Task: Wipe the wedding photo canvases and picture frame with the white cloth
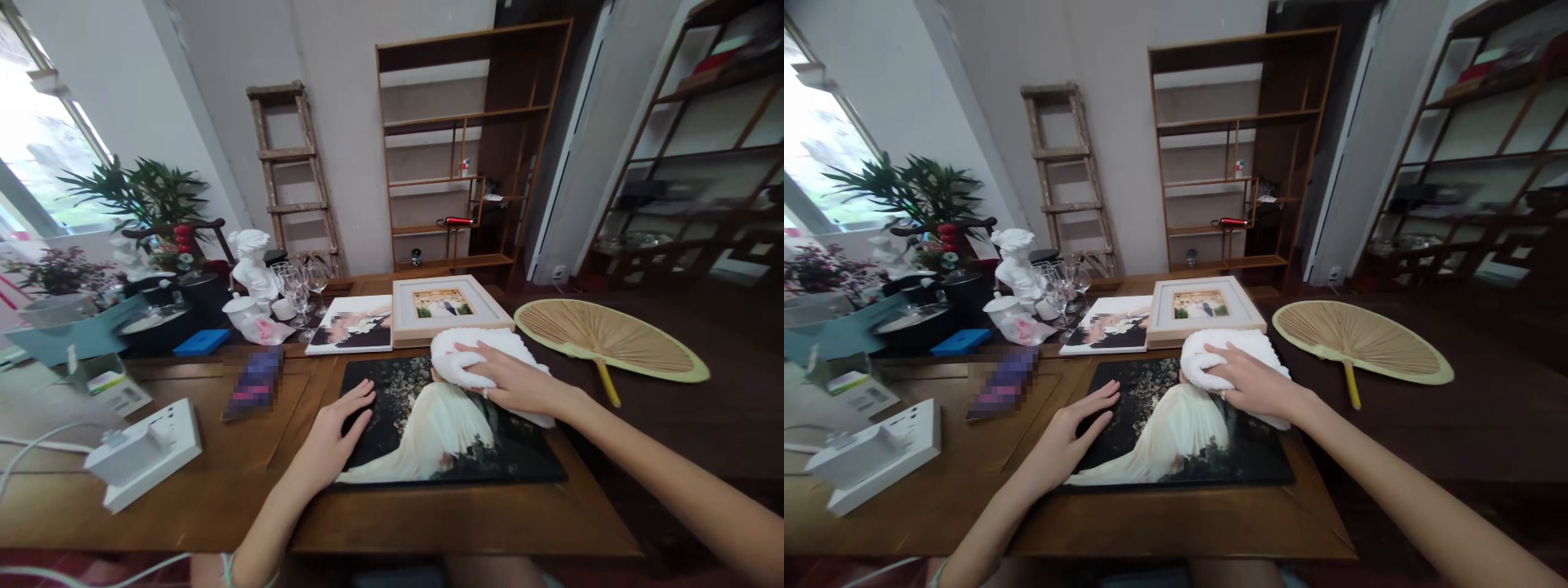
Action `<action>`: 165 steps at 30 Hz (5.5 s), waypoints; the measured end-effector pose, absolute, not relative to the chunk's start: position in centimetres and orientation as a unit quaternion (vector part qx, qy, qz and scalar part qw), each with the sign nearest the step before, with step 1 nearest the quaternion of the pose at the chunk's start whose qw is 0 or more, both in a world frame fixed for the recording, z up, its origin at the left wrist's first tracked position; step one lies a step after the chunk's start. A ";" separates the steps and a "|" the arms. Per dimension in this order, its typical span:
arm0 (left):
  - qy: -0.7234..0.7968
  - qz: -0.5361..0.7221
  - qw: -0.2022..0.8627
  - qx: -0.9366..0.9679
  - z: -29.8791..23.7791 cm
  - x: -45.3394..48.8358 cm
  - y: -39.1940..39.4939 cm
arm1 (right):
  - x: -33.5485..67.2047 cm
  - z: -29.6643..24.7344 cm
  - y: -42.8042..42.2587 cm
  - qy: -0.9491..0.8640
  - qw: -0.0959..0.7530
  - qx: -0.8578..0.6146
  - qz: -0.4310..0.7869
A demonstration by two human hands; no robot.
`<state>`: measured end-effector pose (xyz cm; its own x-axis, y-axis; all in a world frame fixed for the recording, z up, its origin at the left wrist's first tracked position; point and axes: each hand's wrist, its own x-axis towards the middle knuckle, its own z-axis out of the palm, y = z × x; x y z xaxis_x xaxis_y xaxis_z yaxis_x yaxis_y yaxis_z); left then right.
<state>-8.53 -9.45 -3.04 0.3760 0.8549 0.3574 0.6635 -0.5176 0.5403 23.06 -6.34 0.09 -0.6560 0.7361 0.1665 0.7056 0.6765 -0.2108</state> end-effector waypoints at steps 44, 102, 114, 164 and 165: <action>0.460 0.311 0.148 0.818 -3.3 -8.4 -9.4 | 22.9 2.1 -15.6 -0.859 0.060 -0.419 0.289; 0.508 0.309 0.174 0.785 -3.7 -8.7 -9.1 | 15.4 0.4 -15.1 -0.946 0.113 -0.254 0.165; 0.508 0.306 0.167 0.787 -4.0 -8.8 -8.9 | 14.8 0.7 -8.3 -0.931 0.176 -0.297 0.118; 0.502 0.343 0.217 0.764 -2.6 -8.3 -9.4 | 13.9 2.6 -12.9 -0.959 0.093 -0.160 0.213; 0.499 0.335 0.214 0.770 -2.7 -8.3 -9.4 | 14.5 2.8 -13.0 -0.951 0.094 -0.175 0.235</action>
